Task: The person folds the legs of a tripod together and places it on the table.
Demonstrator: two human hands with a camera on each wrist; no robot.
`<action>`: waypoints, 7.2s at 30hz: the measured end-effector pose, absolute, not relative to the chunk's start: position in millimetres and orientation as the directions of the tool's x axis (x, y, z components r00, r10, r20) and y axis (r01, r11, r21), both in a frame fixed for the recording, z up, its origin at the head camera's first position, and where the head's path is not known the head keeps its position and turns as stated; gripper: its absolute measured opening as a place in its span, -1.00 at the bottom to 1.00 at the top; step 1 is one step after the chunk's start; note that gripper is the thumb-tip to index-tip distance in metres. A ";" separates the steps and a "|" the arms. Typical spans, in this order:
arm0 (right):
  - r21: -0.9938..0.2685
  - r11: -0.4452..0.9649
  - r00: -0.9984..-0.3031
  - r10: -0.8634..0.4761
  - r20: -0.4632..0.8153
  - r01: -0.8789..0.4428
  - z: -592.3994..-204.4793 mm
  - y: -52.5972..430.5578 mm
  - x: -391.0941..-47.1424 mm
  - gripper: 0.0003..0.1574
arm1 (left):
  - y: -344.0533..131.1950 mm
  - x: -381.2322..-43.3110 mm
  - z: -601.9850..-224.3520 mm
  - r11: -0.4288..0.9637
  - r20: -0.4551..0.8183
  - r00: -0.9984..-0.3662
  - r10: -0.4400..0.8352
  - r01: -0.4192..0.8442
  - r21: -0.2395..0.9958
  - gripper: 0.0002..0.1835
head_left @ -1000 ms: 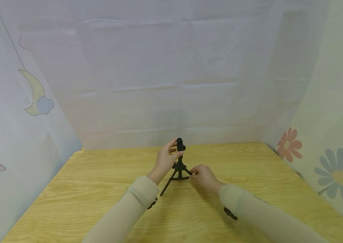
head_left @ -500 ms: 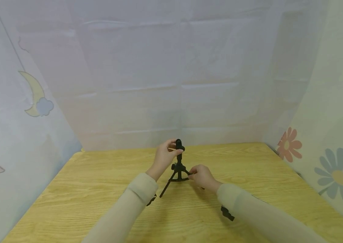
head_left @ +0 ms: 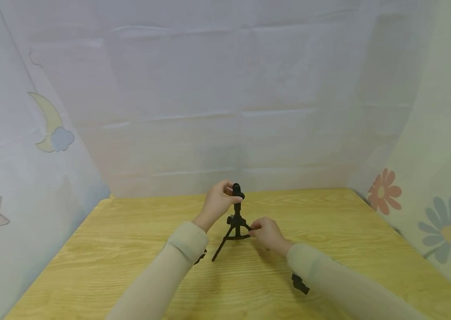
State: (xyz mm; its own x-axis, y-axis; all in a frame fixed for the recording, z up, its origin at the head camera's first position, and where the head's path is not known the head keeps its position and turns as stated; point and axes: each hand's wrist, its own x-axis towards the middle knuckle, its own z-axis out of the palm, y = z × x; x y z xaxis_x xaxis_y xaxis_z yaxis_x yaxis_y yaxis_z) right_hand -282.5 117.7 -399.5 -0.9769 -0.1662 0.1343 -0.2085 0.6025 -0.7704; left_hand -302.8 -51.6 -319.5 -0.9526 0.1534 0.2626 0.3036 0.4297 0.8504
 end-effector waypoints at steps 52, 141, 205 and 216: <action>-0.903 0.390 -0.984 -0.094 0.154 -0.179 -404.1 107.3 -281.7 -0.88 | -53.7 -297.2 -314.3 0.466 0.255 -0.947 0.194 0.318 0.826 -0.53; -0.864 0.490 -0.947 -0.318 -0.051 -0.118 -422.5 124.3 -301.9 -0.92 | -61.6 -290.5 -389.7 0.439 0.252 -0.955 0.158 0.296 0.848 -0.87; -0.918 0.397 -0.928 -0.341 -0.150 0.002 -420.1 99.1 -306.1 -0.89 | -85.5 -293.7 -391.5 0.520 0.264 -0.941 0.212 0.338 0.785 -0.92; -0.896 0.432 -0.925 -0.372 -0.074 -0.102 -422.1 94.9 -307.6 -0.90 | -87.1 -293.9 -390.9 0.475 0.249 -0.942 0.225 0.329 0.816 -0.92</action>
State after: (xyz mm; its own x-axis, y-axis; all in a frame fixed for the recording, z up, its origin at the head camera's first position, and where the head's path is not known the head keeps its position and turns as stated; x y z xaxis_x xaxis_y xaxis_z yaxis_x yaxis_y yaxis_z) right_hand -307.6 94.9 -422.1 -0.9252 -0.3723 -0.0740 -0.1022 0.4321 -0.8960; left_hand -293.9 -87.1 -390.9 -0.9420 0.2246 0.2492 0.3291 0.4746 0.8164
